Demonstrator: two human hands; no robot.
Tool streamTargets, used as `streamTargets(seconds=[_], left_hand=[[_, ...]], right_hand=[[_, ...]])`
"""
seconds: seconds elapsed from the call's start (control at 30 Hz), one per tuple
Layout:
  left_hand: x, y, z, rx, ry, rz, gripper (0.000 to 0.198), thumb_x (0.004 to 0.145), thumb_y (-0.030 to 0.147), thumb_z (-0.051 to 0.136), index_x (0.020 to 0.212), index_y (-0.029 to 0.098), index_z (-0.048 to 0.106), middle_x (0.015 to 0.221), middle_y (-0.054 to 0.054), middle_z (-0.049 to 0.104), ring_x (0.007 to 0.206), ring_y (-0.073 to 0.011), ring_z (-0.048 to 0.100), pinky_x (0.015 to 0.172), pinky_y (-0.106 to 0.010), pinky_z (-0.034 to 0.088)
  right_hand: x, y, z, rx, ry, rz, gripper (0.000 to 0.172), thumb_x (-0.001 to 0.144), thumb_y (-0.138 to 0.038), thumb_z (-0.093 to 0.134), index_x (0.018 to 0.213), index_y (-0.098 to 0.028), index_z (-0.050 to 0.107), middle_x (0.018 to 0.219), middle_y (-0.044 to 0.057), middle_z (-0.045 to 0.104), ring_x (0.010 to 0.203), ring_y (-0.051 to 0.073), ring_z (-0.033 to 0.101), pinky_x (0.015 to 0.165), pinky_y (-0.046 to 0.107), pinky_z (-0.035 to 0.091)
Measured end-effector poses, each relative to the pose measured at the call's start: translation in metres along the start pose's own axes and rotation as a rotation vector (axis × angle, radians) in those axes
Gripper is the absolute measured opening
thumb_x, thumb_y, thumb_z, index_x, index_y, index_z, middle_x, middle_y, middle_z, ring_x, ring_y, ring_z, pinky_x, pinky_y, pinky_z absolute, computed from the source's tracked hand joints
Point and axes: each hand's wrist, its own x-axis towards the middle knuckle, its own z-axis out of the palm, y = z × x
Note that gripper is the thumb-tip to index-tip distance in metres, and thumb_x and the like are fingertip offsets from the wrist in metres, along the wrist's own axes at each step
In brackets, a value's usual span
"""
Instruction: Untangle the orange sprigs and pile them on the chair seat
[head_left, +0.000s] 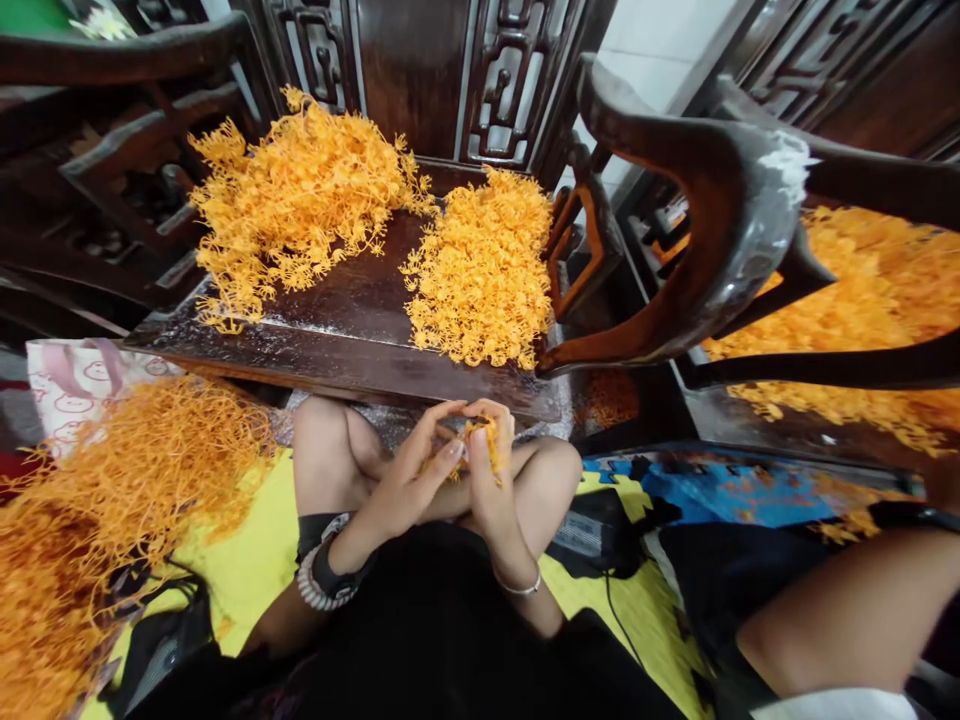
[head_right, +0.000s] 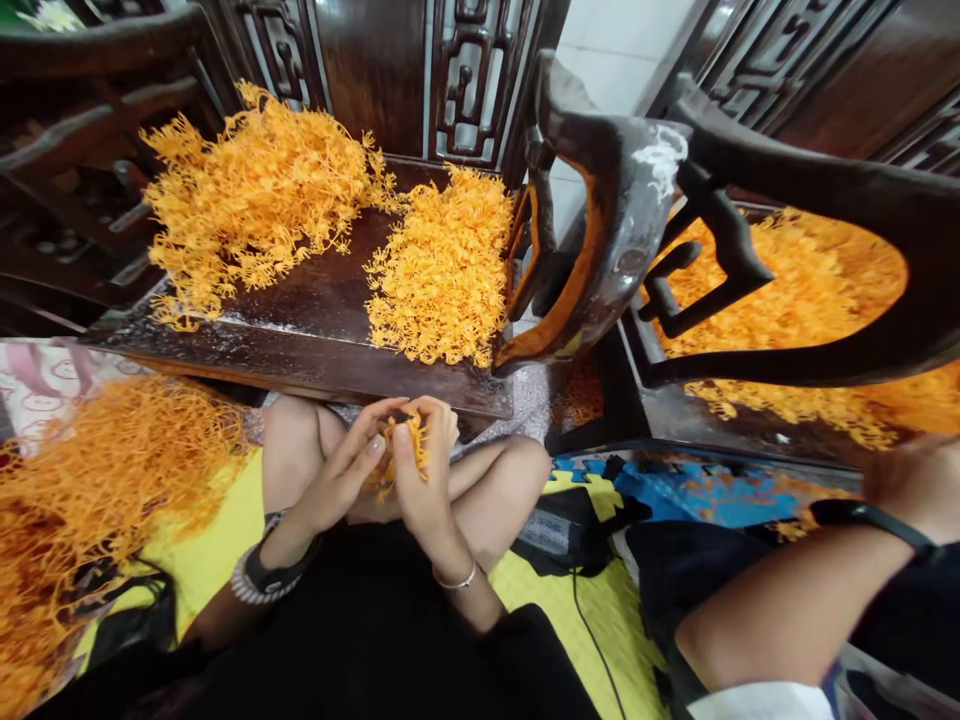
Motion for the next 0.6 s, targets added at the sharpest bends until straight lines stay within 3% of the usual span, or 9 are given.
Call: streamTargets(seconds=[0.1, 0.2, 0.37, 0.6], left_hand=[[0.003, -0.002, 0.000, -0.064, -0.099, -0.060, 0.039, 0.094, 0.045, 0.043, 0.122, 0.019, 0.053, 0.113, -0.007, 0.063, 0.100, -0.0197, 0.058, 0.090, -0.031, 0.045], [0.004, -0.006, 0.002, -0.135, -0.165, -0.103, 0.037, 0.091, 0.048, 0.049, 0.104, 0.016, 0.061, 0.096, -0.005, 0.065, 0.094, -0.0195, 0.057, 0.084, -0.029, 0.044], [0.001, -0.009, 0.007, -0.155, -0.145, -0.126, 0.042, 0.092, 0.052, 0.044, 0.069, 0.017, 0.048, 0.066, 0.002, 0.045, 0.064, -0.0120, 0.040, 0.062, -0.025, 0.035], [-0.010, -0.001, 0.012, -0.135, -0.205, -0.091, 0.044, 0.095, 0.051, 0.035, 0.065, 0.019, 0.038, 0.061, 0.003, 0.034, 0.058, -0.0110, 0.029, 0.056, -0.026, 0.027]], right_hand=[[0.007, -0.001, -0.004, -0.016, -0.051, 0.101, 0.024, 0.092, -0.044, 0.046, 0.088, -0.022, 0.054, 0.083, 0.001, 0.052, 0.080, 0.016, 0.049, 0.076, 0.031, 0.042], [0.015, -0.004, -0.008, 0.105, -0.111, 0.195, 0.025, 0.088, -0.041, 0.055, 0.075, -0.021, 0.049, 0.064, -0.004, 0.045, 0.059, 0.011, 0.042, 0.057, 0.024, 0.038], [0.019, -0.010, -0.009, 0.303, -0.123, 0.259, 0.026, 0.081, -0.038, 0.064, 0.071, -0.019, 0.049, 0.059, -0.006, 0.042, 0.050, 0.007, 0.035, 0.048, 0.021, 0.031], [0.014, -0.022, -0.006, 0.288, 0.143, 0.273, 0.043, 0.087, -0.052, 0.052, 0.061, -0.021, 0.040, 0.052, -0.005, 0.039, 0.045, 0.008, 0.033, 0.043, 0.023, 0.031]])
